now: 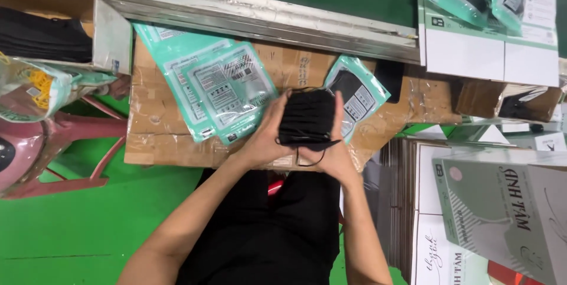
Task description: The recorder is packing black face masks into individual green plastic pouches, grouping them, and then packing them into cardboard boxes while sealing them with a tape dispenser.
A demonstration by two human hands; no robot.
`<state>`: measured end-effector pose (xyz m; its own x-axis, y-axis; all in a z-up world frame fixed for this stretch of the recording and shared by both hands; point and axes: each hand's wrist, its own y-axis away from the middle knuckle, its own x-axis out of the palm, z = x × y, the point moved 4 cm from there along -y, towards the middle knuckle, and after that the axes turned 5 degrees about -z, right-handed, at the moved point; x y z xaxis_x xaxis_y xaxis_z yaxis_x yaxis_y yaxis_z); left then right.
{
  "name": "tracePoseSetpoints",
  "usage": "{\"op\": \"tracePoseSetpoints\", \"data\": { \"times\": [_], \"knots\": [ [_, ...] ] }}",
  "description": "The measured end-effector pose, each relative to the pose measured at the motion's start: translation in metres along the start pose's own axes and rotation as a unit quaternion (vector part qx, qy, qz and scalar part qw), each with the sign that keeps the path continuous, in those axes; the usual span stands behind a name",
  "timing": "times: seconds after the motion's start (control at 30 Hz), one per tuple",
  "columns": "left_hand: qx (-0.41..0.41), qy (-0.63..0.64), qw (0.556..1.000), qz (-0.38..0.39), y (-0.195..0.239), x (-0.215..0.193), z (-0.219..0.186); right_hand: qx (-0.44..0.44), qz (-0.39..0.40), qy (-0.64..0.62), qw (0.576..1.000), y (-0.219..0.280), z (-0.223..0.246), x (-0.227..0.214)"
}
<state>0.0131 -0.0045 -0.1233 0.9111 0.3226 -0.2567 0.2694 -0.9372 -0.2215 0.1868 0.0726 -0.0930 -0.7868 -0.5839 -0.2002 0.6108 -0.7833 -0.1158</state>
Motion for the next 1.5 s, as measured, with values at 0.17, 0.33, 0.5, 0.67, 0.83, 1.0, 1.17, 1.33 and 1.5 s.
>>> {"op": "tracePoseSetpoints", "data": {
  "times": [0.17, 0.33, 0.5, 0.67, 0.83, 1.0, 1.17, 1.33, 1.5],
  "knots": [
    [-0.077, 0.039, 0.996, -0.032, -0.006, -0.007, 0.005, -0.015, 0.017, 0.020, 1.000, -0.009, 0.007, -0.004],
    [-0.040, 0.037, 0.998, -0.036, -0.003, 0.004, 0.006, 0.021, -0.010, -0.047, 0.999, 0.000, -0.005, 0.007],
    [-0.032, -0.023, 0.996, -0.083, 0.017, 0.013, 0.024, -0.025, -0.041, 0.015, 0.999, 0.032, -0.061, 0.019],
    [0.100, -0.265, 0.952, -0.116, 0.029, -0.020, 0.007, 0.022, -0.218, 0.027, 0.975, 0.039, -0.096, -0.002],
    [0.086, -0.384, 0.919, -0.016, 0.031, -0.036, 0.062, 0.089, -0.255, -0.045, 0.962, 0.022, -0.145, -0.012],
    [0.117, -0.405, 0.907, 0.016, 0.019, -0.028, 0.080, 0.187, -0.038, -0.068, 0.979, -0.012, -0.121, 0.044],
    [0.100, -0.373, 0.922, 0.022, 0.026, -0.032, 0.079, 0.213, -0.071, -0.283, 0.932, -0.028, -0.083, 0.068],
    [0.017, -0.366, 0.930, -0.015, 0.028, -0.026, 0.108, 0.319, -0.108, -0.381, 0.861, -0.023, -0.072, 0.059],
    [0.112, -0.344, 0.931, -0.042, 0.016, -0.040, 0.044, 0.280, -0.063, -0.318, 0.904, -0.021, -0.088, 0.067]
  ]
}}
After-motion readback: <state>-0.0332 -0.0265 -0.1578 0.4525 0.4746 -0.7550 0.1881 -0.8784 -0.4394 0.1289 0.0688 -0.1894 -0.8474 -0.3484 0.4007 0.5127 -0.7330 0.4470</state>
